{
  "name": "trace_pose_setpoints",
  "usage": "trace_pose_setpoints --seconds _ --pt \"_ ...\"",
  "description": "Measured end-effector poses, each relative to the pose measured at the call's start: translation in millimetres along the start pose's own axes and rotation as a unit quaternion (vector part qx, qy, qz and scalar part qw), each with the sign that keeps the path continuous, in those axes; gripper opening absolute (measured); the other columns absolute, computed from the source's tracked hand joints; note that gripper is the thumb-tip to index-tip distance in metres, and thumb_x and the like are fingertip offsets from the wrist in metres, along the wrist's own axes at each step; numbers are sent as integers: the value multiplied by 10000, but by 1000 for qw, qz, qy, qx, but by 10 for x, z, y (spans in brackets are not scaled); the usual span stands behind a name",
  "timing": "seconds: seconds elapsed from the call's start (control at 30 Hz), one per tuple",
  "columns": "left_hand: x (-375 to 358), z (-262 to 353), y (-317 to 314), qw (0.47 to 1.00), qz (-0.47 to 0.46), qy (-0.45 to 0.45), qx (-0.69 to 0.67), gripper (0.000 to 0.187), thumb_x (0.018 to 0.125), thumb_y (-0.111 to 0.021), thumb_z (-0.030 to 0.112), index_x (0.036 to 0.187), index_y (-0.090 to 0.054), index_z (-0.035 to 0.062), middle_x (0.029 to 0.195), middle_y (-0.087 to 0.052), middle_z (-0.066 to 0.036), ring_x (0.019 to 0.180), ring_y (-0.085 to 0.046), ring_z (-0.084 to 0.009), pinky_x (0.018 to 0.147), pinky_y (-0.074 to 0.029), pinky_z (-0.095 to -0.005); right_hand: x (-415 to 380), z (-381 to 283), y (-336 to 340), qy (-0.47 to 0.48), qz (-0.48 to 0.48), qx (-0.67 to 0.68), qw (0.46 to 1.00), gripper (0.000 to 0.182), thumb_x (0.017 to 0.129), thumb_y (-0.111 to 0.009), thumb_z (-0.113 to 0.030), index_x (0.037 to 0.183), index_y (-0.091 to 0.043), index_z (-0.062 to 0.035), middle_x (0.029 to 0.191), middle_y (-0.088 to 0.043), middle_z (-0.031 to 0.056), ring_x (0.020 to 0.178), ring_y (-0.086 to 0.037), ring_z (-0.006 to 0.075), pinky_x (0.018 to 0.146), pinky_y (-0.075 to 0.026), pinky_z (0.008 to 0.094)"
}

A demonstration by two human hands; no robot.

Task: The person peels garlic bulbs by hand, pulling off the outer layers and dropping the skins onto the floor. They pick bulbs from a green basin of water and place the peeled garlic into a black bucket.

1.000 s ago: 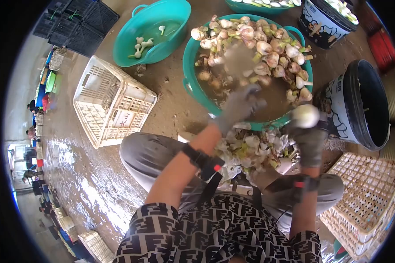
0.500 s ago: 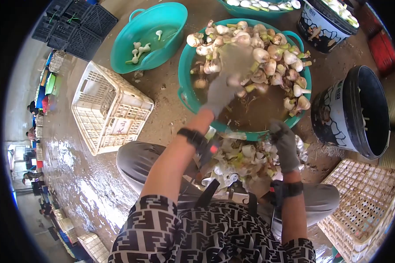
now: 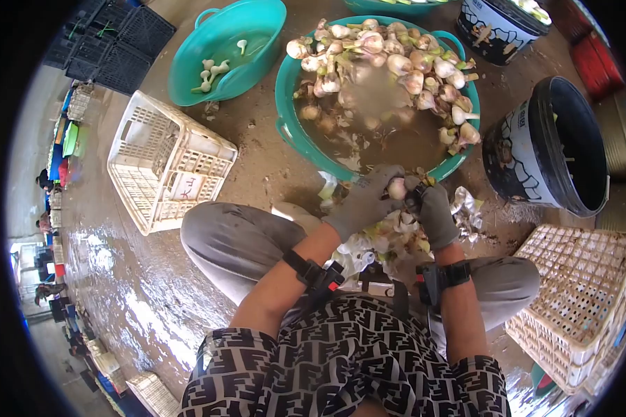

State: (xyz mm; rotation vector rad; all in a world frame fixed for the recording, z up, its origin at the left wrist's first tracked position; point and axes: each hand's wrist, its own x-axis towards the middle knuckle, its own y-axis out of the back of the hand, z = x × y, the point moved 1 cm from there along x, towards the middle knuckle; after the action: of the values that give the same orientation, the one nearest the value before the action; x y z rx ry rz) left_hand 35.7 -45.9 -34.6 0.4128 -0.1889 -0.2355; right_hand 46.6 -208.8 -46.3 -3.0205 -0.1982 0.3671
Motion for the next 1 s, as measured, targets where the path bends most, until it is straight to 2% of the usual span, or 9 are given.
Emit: trace_pose_setpoints --seconds 0.13,0.27,0.37,0.43,0.47,0.6,0.83,0.93,1.0 --pt "-18 32 25 999 4 -33 12 556 652 -728 42 1153 -486 63 1132 -516 -122 1040 -533 -286 880 -449 -347 -5 199 -22 62 0 0 998 163 820 -618 -178 849 -642 -20 630 -548 -6 497 -485 83 457 -389 206" --pt "-36 -11 40 998 0 -50 28 571 664 -730 58 1175 -477 68 1142 -515 -116 1045 -531 -267 883 -451 -342 -31 254 13 -71 -23 185 980 155 792 -630 -97 899 -638 15 696 -580 25 531 -528 110 490 -438 217" --pt "-70 -23 31 999 -4 -21 -24 559 705 -716 89 1200 -457 64 1145 -511 -103 1044 -526 -231 874 -451 -331 -99 183 38 306 -11 -274 912 125 784 -620 -53 876 -618 31 694 -576 43 532 -533 114 464 -425 215" --pt "-133 -120 -20 995 -9 48 -92 539 744 -702 123 1215 -445 62 1150 -503 -93 1040 -517 -210 860 -453 -320 -106 65 22 -7 -14 90 996 113 786 -620 -66 841 -608 31 670 -570 48 528 -531 112 450 -415 210" --pt "-145 -193 -59 993 5 43 -107 521 763 -688 149 1214 -443 60 1115 -513 -83 983 -527 -189 810 -465 -307 -124 8 -13 -168 -15 270 948 112 787 -619 -73 824 -603 31 659 -567 50 526 -531 111 442 -410 208" --pt "-166 -173 -56 954 -2 159 -255 398 841 -606 276 1150 -475 63 921 -545 -49 708 -524 -118 585 -454 -245 -141 93 43 -116 -61 142 981 122 789 -625 -86 834 -592 23 657 -558 28 530 -510 85 451 -393 197" --pt "-77 -193 -13 738 24 403 -540 351 900 -464 455 848 -545 117 660 -498 6 491 -422 -85 433 -332 -195 -156 286 11 83 -31 -169 982 194 756 -665 -69 938 -655 -5 777 -630 14 660 -547 68 587 -438 224" --pt "-77 -91 80 781 -5 377 -497 368 905 -462 448 880 -572 98 674 -524 3 512 -453 -79 442 -367 -217 -200 253 -17 36 -5 -156 987 217 741 -685 -74 948 -663 -12 813 -660 49 705 -587 100 639 -465 249" --pt "-74 -31 33 899 22 309 -308 416 907 -439 472 921 -585 83 710 -556 -12 550 -491 -89 479 -402 -234 -236 78 -66 -26 1 -112 993 208 744 -681 -70 945 -665 -17 832 -671 77 720 -613 128 663 -481 264"
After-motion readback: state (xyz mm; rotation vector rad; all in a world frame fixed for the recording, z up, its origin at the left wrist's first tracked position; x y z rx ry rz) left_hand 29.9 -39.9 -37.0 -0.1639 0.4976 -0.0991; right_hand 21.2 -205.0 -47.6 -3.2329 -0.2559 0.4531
